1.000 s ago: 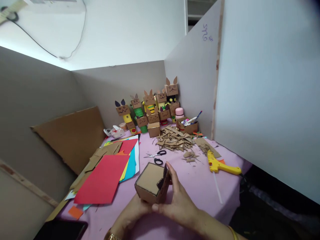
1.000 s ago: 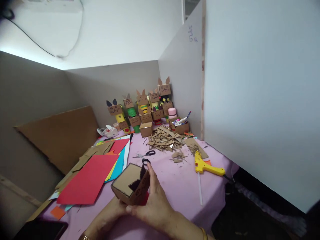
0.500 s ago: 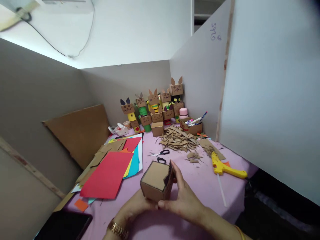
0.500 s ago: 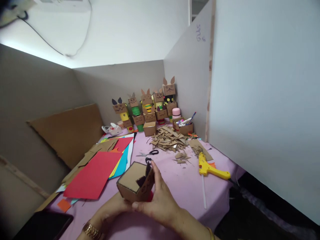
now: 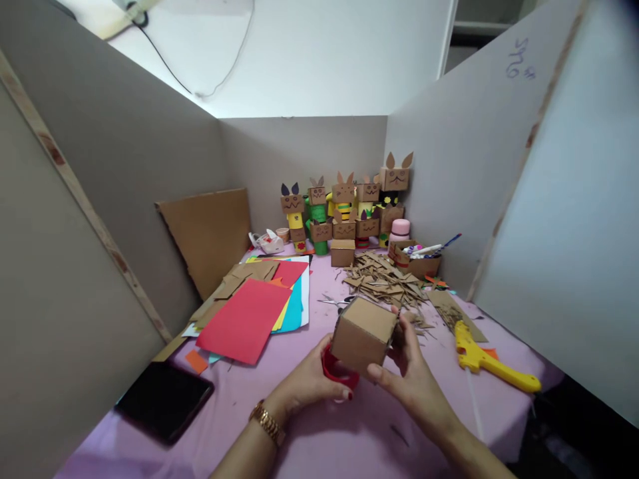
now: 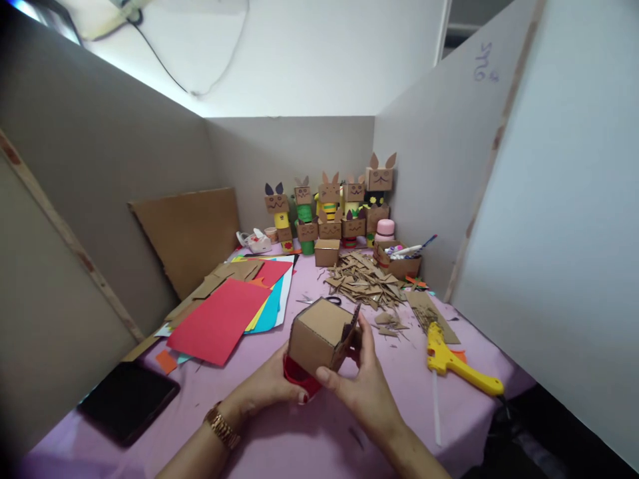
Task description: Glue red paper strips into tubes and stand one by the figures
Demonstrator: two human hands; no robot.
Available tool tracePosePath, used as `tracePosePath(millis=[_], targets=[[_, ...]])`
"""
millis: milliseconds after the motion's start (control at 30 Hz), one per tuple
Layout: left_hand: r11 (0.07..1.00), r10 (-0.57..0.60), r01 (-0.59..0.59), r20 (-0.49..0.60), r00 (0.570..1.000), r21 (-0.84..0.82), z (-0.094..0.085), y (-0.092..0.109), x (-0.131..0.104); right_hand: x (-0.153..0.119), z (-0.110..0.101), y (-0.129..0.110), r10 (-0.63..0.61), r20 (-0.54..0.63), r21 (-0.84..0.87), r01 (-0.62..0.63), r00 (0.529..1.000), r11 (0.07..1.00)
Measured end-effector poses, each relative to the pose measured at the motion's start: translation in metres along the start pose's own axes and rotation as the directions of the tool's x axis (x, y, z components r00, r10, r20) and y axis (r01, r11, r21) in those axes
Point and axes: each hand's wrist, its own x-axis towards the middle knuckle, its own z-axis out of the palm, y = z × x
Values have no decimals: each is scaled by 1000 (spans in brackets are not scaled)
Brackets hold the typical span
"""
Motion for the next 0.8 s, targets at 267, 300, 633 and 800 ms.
tracePosePath(millis=[267, 300, 633, 800], targets=[[996, 7, 1, -94, 996, 87, 1, -12, -2, -5, 4, 8, -19, 53, -171, 28, 998, 985], [995, 20, -11, -101, 995, 97, 3, -11, -3, -5, 5, 10, -28, 61, -201, 40, 998, 979], [988, 124, -117, -71, 990, 100, 14, -2, -3, -7, 11, 15, -2, 110, -311, 36, 994, 950], [987, 105, -98, -50, 993, 128, 11, 5, -1, -4, 6, 16, -81, 115, -273, 109, 990, 956]])
